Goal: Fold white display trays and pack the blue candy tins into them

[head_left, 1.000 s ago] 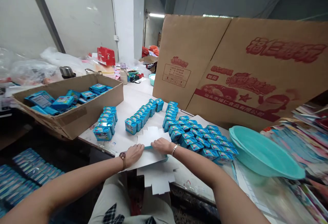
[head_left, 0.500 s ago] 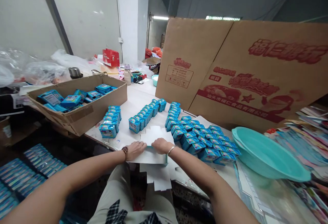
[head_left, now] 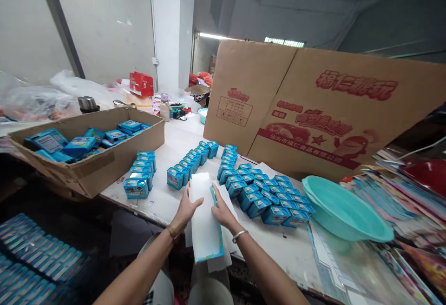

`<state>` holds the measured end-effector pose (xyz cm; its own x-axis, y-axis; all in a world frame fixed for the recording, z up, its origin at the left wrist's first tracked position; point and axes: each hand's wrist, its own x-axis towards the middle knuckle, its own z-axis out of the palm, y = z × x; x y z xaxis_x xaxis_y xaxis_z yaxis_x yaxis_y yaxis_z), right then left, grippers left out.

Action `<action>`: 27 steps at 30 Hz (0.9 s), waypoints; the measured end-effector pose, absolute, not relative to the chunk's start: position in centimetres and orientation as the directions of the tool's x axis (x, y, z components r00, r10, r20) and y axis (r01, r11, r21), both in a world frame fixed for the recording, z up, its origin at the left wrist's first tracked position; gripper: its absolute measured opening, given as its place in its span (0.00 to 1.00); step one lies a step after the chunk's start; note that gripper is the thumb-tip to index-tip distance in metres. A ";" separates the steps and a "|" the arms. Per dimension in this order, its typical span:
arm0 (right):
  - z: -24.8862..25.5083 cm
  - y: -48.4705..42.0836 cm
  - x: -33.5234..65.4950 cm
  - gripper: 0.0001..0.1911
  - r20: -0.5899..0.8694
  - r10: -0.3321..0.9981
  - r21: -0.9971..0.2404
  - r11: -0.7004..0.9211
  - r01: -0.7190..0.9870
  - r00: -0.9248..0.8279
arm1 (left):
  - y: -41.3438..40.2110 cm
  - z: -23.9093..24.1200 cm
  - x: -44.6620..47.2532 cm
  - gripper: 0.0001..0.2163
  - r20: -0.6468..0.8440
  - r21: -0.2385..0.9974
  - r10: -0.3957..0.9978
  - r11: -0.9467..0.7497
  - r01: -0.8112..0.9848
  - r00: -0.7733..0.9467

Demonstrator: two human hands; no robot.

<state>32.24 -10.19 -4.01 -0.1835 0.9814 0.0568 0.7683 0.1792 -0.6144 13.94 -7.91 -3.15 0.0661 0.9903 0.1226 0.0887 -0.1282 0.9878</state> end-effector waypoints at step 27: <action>-5.0 -5.5 35.9 0.14 -0.132 0.924 -0.371 0.290 0.882 -0.359 | -4.8 -10.6 18.0 0.32 0.007 0.998 0.974 0.008 -0.063 0.226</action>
